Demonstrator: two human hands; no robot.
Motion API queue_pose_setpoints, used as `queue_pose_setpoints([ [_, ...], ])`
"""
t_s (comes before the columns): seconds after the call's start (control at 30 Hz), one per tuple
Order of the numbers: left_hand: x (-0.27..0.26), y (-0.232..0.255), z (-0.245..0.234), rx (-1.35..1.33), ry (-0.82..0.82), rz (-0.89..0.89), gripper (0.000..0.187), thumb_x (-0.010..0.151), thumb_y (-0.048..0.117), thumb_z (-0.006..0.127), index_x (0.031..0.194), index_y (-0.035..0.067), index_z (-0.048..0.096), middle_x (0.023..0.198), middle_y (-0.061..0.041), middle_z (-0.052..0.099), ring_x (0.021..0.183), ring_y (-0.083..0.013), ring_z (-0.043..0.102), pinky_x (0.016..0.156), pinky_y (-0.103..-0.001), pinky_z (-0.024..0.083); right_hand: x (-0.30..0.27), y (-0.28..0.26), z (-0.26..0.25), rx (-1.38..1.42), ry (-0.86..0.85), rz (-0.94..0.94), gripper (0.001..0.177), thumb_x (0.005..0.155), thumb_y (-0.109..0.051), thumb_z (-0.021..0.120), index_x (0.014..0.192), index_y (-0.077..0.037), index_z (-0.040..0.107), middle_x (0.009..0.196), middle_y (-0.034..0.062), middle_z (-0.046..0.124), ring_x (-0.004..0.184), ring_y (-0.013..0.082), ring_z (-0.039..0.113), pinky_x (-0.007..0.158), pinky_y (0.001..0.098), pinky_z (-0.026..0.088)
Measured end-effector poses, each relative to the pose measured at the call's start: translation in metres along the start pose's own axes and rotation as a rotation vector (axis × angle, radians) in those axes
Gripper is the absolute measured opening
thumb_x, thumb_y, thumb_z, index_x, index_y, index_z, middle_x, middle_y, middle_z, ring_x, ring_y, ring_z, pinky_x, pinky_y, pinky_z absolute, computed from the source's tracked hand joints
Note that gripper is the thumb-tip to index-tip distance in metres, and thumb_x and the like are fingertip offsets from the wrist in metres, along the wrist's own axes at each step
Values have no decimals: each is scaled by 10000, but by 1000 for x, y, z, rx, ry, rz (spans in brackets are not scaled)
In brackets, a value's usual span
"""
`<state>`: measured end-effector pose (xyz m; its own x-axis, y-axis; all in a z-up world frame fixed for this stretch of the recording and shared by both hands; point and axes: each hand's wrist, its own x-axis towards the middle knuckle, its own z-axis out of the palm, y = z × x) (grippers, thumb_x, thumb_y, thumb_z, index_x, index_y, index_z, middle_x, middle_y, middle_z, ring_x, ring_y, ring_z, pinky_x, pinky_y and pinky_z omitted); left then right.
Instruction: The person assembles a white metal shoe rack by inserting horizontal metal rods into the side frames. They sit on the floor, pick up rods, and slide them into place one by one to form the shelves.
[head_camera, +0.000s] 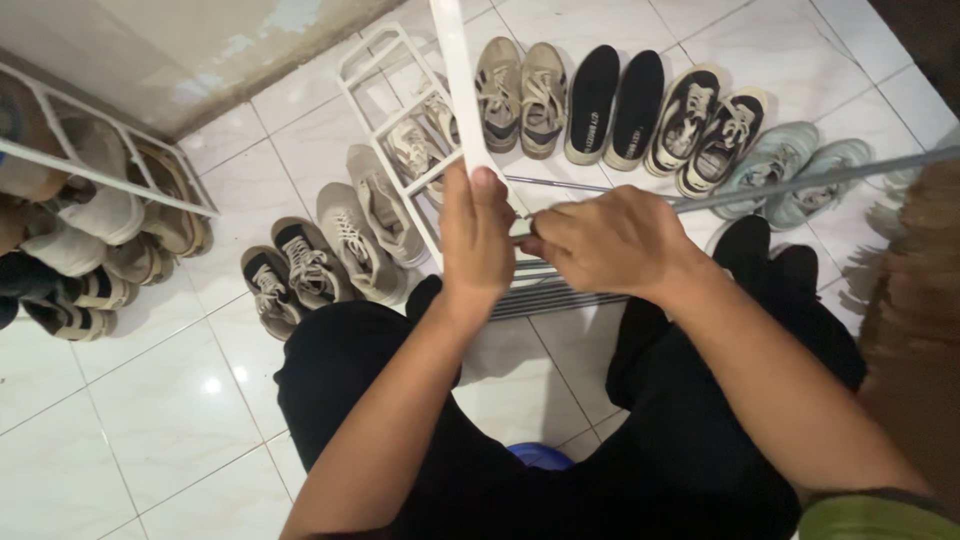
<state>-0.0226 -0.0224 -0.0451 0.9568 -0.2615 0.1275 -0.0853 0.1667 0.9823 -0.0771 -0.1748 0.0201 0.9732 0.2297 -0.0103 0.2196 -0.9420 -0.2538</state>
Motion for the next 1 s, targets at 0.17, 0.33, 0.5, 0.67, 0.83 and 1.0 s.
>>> queue_pose_setpoints([
  [0.17,-8,3,-5,303,-57,178,365,1156,349,375,1221,16,509,803,-11,538,677,-103,519,608,-282,450,11,-3,-12,398,-372,237,349,960,-402,565,891,-130,773,683,129,720,664,328,716,649,473,533],
  [0.33,-2,8,-11,423,-53,292,371,1194,348,374,1203,25,557,829,5,559,734,-91,548,680,-285,452,2,-4,3,372,-156,124,293,939,-354,618,926,-98,760,788,116,742,711,321,716,667,436,538],
  [0.5,6,15,-17,96,11,10,354,1118,374,417,1056,42,524,774,27,485,628,-48,428,528,-238,381,-6,0,21,22,476,-272,305,907,-304,707,1029,-24,700,898,82,671,815,276,685,685,369,537],
  [0.67,6,4,-23,-183,36,-28,326,1135,358,413,994,72,478,791,39,448,643,-39,374,544,-223,350,-1,0,24,-377,510,-400,291,974,-360,740,819,-129,653,723,-7,619,679,172,657,551,298,506],
  [0.83,-12,-13,-29,-65,25,35,316,1155,340,424,991,74,466,775,48,425,641,-40,379,553,-223,363,4,-17,20,55,-20,-56,278,974,-348,678,797,-134,703,691,31,686,626,248,698,527,382,510],
  [1.0,-23,-25,-48,-135,11,-72,302,1131,344,440,1042,65,513,769,56,417,642,-32,358,541,-218,331,9,-24,39,261,-127,21,280,988,-306,654,834,-96,757,773,73,719,719,317,713,636,464,542],
])
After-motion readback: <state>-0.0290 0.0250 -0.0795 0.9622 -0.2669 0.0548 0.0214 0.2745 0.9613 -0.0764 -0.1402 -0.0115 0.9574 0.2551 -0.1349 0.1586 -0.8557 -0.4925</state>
